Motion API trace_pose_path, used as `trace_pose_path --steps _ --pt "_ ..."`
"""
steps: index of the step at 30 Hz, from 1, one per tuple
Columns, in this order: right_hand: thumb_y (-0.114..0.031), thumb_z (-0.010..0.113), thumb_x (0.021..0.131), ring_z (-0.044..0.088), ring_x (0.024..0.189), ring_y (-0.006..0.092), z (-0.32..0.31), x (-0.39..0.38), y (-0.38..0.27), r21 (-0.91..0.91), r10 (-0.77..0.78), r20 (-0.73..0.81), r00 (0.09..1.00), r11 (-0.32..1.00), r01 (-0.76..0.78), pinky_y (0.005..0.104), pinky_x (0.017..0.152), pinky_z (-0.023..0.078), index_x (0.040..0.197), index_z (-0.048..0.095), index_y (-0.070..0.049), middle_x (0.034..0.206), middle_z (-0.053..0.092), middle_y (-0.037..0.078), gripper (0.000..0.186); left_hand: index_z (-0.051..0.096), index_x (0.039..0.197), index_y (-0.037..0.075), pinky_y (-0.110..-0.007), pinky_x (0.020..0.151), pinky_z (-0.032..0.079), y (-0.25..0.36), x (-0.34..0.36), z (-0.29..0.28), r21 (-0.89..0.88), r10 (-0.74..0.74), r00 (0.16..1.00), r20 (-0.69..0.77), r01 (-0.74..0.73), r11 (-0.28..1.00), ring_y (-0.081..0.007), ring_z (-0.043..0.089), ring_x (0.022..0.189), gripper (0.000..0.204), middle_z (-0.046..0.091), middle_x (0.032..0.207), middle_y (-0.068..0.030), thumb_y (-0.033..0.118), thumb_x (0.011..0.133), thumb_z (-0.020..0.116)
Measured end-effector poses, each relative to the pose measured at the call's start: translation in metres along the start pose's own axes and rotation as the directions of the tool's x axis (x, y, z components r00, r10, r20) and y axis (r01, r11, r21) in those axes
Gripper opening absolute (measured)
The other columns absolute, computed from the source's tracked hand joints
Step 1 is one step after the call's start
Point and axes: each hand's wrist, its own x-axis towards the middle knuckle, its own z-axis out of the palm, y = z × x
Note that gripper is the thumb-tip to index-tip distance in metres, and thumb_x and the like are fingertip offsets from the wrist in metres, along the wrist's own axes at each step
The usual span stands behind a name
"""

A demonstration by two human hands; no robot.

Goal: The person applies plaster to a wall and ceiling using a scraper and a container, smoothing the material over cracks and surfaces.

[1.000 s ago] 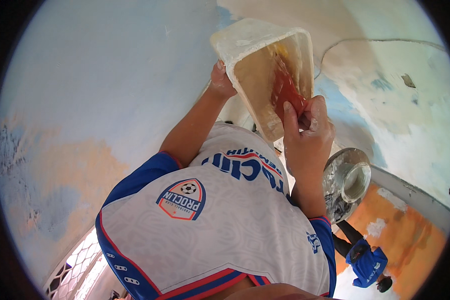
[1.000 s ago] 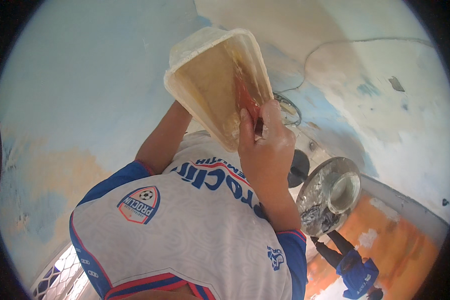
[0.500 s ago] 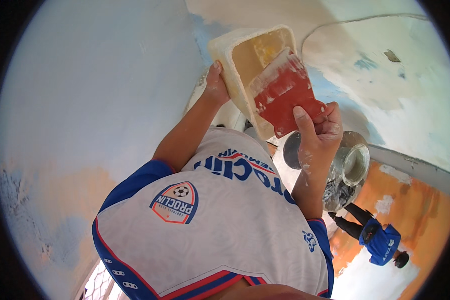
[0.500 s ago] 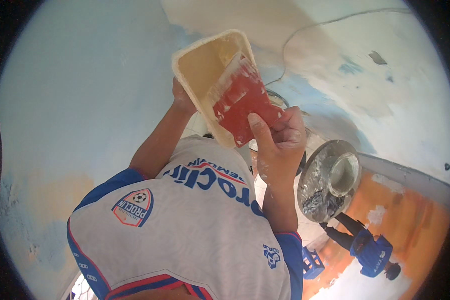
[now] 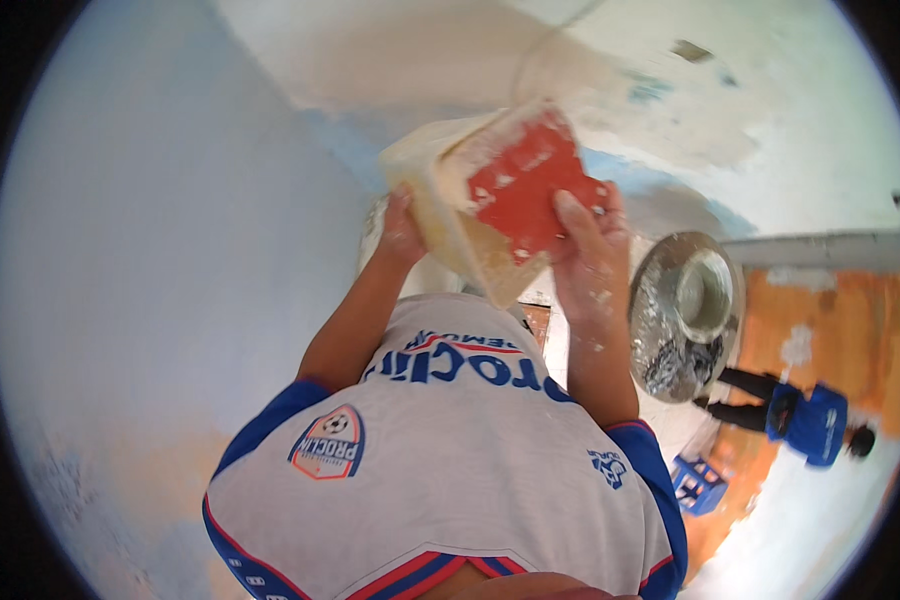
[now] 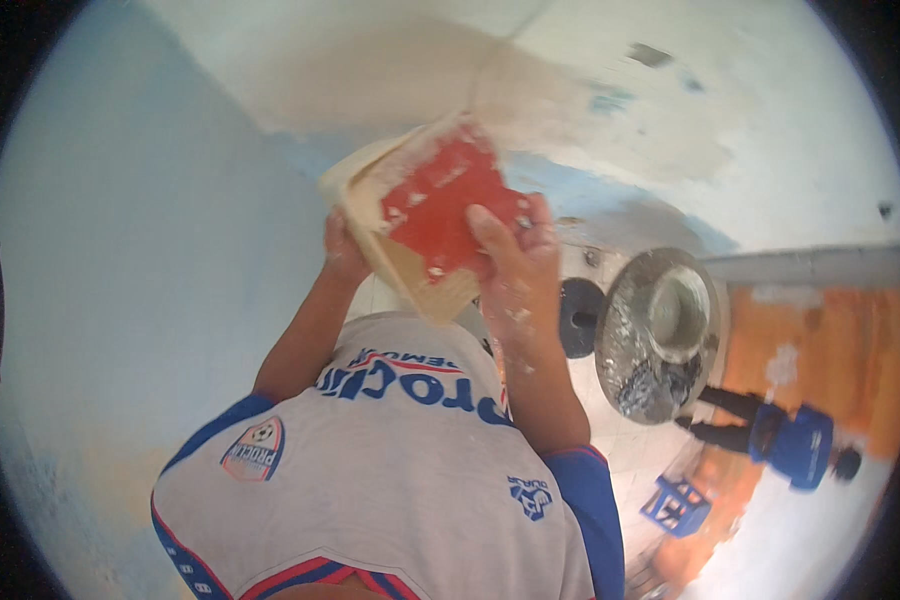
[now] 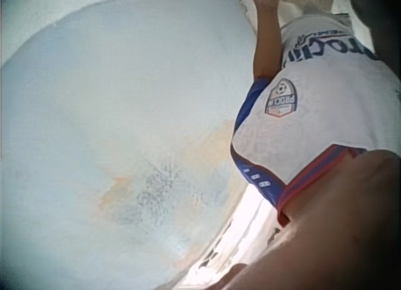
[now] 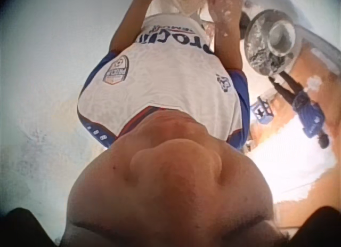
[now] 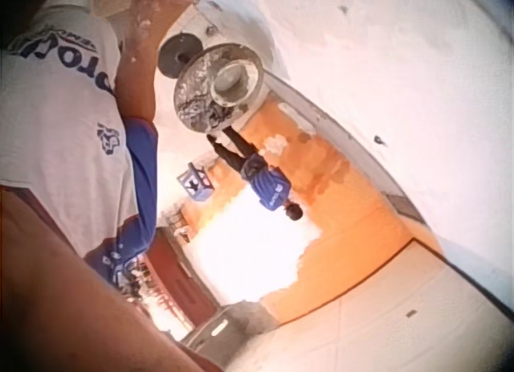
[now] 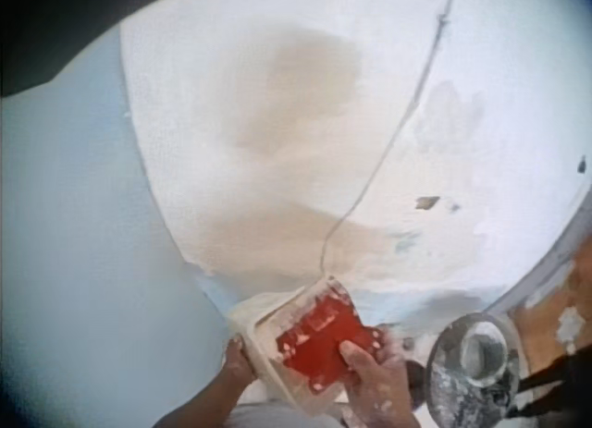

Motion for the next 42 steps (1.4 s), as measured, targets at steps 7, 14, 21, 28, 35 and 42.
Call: trace_pose_path --steps 7,14,21,28,35,42 --pt "-0.003 0.068 0.092 0.070 0.081 0.0151 -0.043 0.035 -0.037 0.017 0.122 0.104 0.987 0.992 -0.124 0.0267 0.062 0.059 0.117 0.054 -0.004 0.105 0.069 0.010 0.029 0.040 0.149 0.008 -0.048 0.109 0.048 -0.023 0.045 0.048 0.091 0.079 0.996 -0.035 -0.076 0.993 -0.0313 0.056 0.130 0.081 0.055 0.143 -0.0126 0.060 0.089 0.059" --pt "-0.010 0.060 0.091 0.063 0.060 0.0116 -0.096 0.065 -0.073 0.072 0.098 -0.010 0.995 0.993 -0.097 0.0225 0.049 0.046 0.116 0.060 -0.002 0.088 0.071 0.007 0.026 0.038 0.151 0.010 -0.048 0.109 0.047 -0.051 0.093 0.083 0.155 0.051 0.999 -0.011 -0.049 0.987 -0.0316 0.053 0.132 0.080 0.053 0.144 -0.0127 0.061 0.092 0.055" --pt "-0.012 0.056 0.094 0.055 0.058 0.0106 -0.136 0.106 -0.100 0.240 0.005 -0.132 0.991 0.970 0.027 0.0238 0.052 0.044 0.115 0.059 -0.001 0.089 0.069 0.007 0.024 0.036 0.153 0.013 -0.048 0.110 0.047 -0.092 0.122 0.091 0.065 -0.007 0.994 -0.112 0.014 0.998 -0.0312 0.051 0.135 0.078 0.049 0.149 -0.0114 0.065 0.096 0.048" --pt "-0.007 0.057 0.093 0.054 0.057 0.0111 -0.154 0.137 -0.096 0.164 -0.088 -0.013 0.996 0.982 0.089 0.0248 0.052 0.045 0.115 0.058 0.001 0.086 0.067 0.008 0.023 0.036 0.154 0.014 -0.048 0.111 0.045 -0.103 0.139 0.106 0.062 -0.082 0.968 -0.237 0.100 0.993 -0.0317 0.050 0.136 0.078 0.049 0.151 -0.0097 0.067 0.097 0.042" --pt "-0.004 0.057 0.093 0.057 0.053 0.0149 -0.146 0.160 -0.093 0.039 -0.190 -0.099 0.977 0.980 0.194 0.0288 0.050 0.047 0.111 0.059 0.003 0.076 0.064 0.009 0.019 0.035 0.154 0.013 -0.049 0.112 0.045 -0.057 0.159 0.066 0.117 -0.045 0.995 -0.086 0.055 0.992 -0.0327 0.049 0.137 0.080 0.047 0.152 -0.0116 0.065 0.096 0.049" --pt "-0.001 0.059 0.094 0.065 0.061 0.0177 -0.148 0.184 -0.056 0.055 -0.424 -0.182 0.887 0.897 0.439 0.0290 0.054 0.052 0.112 0.058 0.002 0.086 0.070 0.013 0.018 0.034 0.155 0.014 -0.048 0.111 0.046 -0.003 0.153 0.064 0.163 0.080 0.978 -0.191 -0.049 0.985 -0.0322 0.048 0.138 0.073 0.045 0.153 -0.0109 0.062 0.100 0.042"
